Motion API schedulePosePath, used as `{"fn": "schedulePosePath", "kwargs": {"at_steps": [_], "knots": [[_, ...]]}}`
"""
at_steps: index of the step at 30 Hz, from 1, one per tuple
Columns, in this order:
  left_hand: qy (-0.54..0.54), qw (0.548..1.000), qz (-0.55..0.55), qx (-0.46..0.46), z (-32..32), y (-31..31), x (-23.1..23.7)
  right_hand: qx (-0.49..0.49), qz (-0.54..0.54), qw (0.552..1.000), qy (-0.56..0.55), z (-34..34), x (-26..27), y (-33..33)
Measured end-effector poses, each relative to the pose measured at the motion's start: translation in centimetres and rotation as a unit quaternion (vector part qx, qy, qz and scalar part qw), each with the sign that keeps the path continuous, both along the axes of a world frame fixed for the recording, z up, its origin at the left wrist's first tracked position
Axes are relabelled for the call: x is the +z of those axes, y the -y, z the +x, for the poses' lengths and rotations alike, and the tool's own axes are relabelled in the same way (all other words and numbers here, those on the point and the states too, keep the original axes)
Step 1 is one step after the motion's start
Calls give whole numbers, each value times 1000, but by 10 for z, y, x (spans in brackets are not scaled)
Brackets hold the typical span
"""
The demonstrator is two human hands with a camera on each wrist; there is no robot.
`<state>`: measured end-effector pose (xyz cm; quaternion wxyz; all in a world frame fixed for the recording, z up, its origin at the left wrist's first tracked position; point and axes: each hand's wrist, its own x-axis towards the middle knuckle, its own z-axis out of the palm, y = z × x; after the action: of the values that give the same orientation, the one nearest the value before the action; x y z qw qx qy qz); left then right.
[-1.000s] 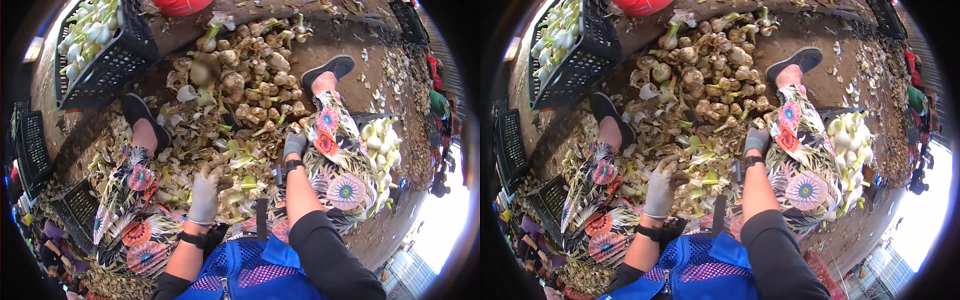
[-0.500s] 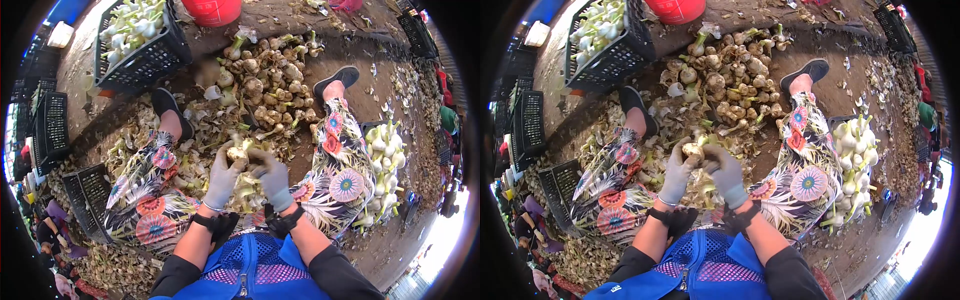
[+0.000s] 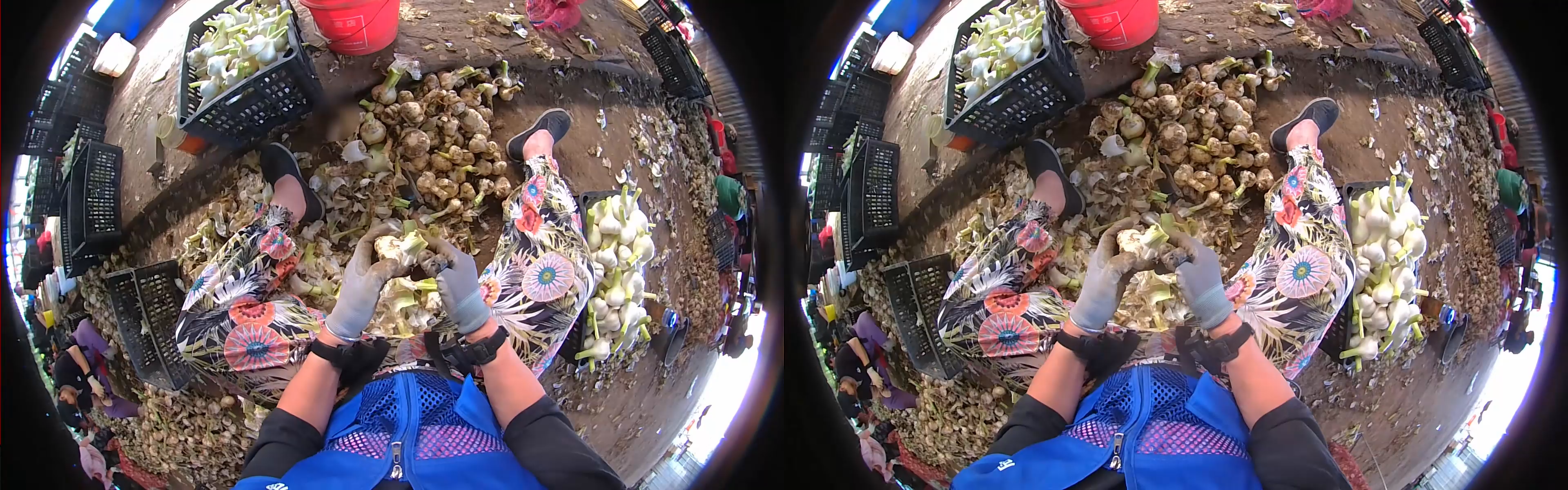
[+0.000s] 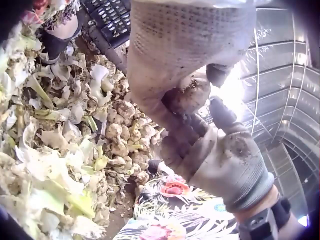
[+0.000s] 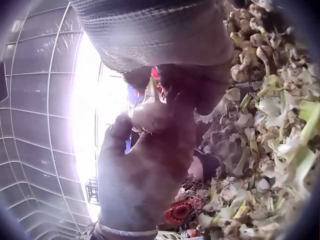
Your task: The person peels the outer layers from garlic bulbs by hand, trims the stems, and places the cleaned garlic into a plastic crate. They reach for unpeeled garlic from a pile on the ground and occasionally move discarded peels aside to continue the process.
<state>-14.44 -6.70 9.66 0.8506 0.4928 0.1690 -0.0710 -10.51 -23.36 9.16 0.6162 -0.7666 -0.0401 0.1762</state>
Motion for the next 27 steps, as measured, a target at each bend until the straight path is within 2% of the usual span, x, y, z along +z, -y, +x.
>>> {"fn": "schedulePosePath", "kwargs": {"at_steps": [1,3,4,5,7,9,11,12,13,14,15,16,17,18,19,20,21,23,24,25,26,27], "knots": [[4,1000,20,-9,0,0,1,0,-1,1000,0,0,-5,1],[-8,999,42,-31,-1,-1,4,18,-70,997,38,4,-13,0],[-19,996,66,-53,-2,-2,5,-6,30,994,-109,7,-17,-1],[-19,996,66,-52,-3,-6,4,-5,31,993,-110,4,-16,0],[-36,985,-163,-46,-7,-12,3,-25,155,970,-185,2,4,-5],[-71,988,-129,-45,-12,-15,-3,-3,129,976,-175,3,-1,0],[-191,914,-340,-111,-17,-29,-25,79,37,996,6,6,2,2],[-173,897,-371,-166,-18,-31,-24,107,-25,988,113,9,2,2],[-174,897,-371,-166,-20,-28,-22,106,-25,988,111,12,4,3],[-162,940,-221,-201,-22,-23,-19,141,-82,964,211,16,8,4],[-145,960,-65,-232,-25,-19,-18,175,-139,925,309,18,12,5],[-44,962,47,-266,-27,-16,-20,164,-112,943,266,15,6,9],[-46,962,48,-266,-27,-15,-20,164,-111,944,265,13,7,12],[-140,957,-145,-209,-22,-12,-8,51,26,997,49,11,9,15],[-228,905,-331,-141,-19,-10,-2,-65,161,970,-170,9,11,20],[-102,969,-51,-218,-23,-13,-16,-37,197,965,-172,4,14,27],[-103,969,-52,-219,-22,-9,-13,-39,196,964,-173,0,17,25],[-189,939,-266,-108,-18,-1,-3,53,20,993,-108,-9,23,17],[-149,968,-161,-122,-16,-3,-4,63,15,998,-4,-9,13,17],[-149,968,-158,-124,-15,-1,-3,61,17,998,-3,-9,7,20],[-130,988,-53,-61,-13,2,-1,8,113,986,-120,-10,3,23],[-109,993,52,2,-11,4,7,-44,206,949,-234,-9,0,27]]}}
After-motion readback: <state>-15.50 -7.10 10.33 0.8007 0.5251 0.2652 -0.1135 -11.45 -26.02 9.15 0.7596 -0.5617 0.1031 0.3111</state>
